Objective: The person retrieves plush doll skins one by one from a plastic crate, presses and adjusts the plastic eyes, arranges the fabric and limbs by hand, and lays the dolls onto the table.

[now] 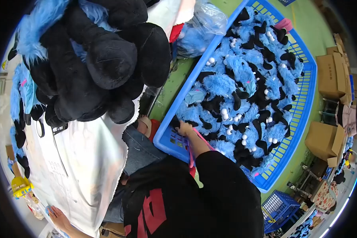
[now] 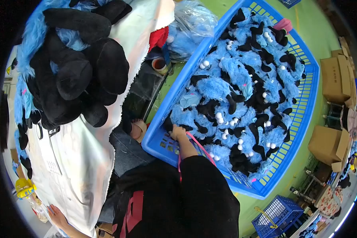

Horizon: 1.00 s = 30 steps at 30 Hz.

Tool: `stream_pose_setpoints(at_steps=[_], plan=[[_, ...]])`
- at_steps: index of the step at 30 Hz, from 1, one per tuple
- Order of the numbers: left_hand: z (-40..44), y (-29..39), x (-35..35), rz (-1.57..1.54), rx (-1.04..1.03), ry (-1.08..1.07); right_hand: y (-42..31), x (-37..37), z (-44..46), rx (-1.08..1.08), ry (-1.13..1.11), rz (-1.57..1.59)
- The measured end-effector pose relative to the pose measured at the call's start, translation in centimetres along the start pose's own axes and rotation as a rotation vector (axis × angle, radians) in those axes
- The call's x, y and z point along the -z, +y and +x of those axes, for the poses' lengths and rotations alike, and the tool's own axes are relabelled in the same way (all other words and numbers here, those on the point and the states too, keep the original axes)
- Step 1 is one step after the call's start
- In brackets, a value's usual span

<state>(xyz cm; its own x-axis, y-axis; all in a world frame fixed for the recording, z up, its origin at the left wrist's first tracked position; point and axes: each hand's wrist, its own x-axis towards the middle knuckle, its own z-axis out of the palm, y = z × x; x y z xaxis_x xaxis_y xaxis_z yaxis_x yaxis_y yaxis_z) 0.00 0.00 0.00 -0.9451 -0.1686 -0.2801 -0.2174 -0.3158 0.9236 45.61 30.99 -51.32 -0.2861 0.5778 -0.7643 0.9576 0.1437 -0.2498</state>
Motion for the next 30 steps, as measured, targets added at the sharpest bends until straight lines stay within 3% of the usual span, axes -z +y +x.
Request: stream_pose_setpoints(at_steps=[4, 7, 9, 11, 13, 14, 15, 17, 18, 21, 22, 24, 25, 27, 29, 30], plan=[[-2.6, -3.3, -2.2, 0.119, -0.15, -0.127, 0.4, 6.0, -4.6, 0.02, 0.131, 0.771], [-5.5, -3.7, -3.8, 0.307, -0.255, -0.276, -2.5, 13.6, -12.5, 0.093, 0.135, 0.556], [-7.9, -4.6, -5.0, 0.485, -0.362, -0.419, -4.4, 18.7, -17.4, 0.341, 0.175, 0.238], [-10.2, -6.4, -4.9, 0.588, -0.291, -0.617, -6.6, 23.1, -22.9, 0.541, 0.271, 0.679], [-14.1, -8.6, -5.1, 0.456, 0.037, -1.15, -9.9, 27.3, -29.4, 0.688, 0.23, 1.245], [-16.9, -10.5, -5.9, 0.49, 0.135, -1.234, -10.5, 28.4, -31.6, 0.765, 0.13, 1.533], [-19.1, -12.2, -6.6, 0.453, 0.392, -1.318, -10.9, 28.6, -32.0, 1.162, 0.011, 1.752], [-21.2, -15.7, -7.1, 0.381, 0.829, -1.479, -14.3, 32.9, -34.5, 1.754, -0.361, 1.679], [-21.8, -17.7, -7.1, 0.378, 1.005, -1.558, -15.5, 34.6, -36.4, 1.879, -0.539, 1.664], [-23.7, -22.7, -6.8, 0.158, 1.362, -1.443, -20.2, 35.2, -40.5, 2.16, -0.652, 2.059], [-24.2, -21.6, -7.4, 0.125, 1.329, -1.425, -21.3, 35.3, -40.9, 2.149, -0.721, 2.042], [-24.0, -18.9, -8.2, 0.086, 0.995, -1.509, -23.5, 35.6, -41.3, 2.146, -0.842, 2.165], [-23.5, -18.0, -8.2, 0.072, 0.871, -1.515, -24.7, 35.4, -41.0, 2.067, -1.023, 2.144], [-21.5, -17.0, -7.4, -0.254, 0.764, -1.298, -27.0, 34.4, -39.9, 1.968, -1.267, 2.093], [-19.3, -16.2, -6.4, -0.478, 0.616, -1.086, -28.5, 32.5, -38.4, 1.772, -1.588, 1.927], [-18.2, -15.8, -5.9, -0.535, 0.522, -0.988, -28.7, 31.8, -37.4, 1.599, -1.621, 1.784]])
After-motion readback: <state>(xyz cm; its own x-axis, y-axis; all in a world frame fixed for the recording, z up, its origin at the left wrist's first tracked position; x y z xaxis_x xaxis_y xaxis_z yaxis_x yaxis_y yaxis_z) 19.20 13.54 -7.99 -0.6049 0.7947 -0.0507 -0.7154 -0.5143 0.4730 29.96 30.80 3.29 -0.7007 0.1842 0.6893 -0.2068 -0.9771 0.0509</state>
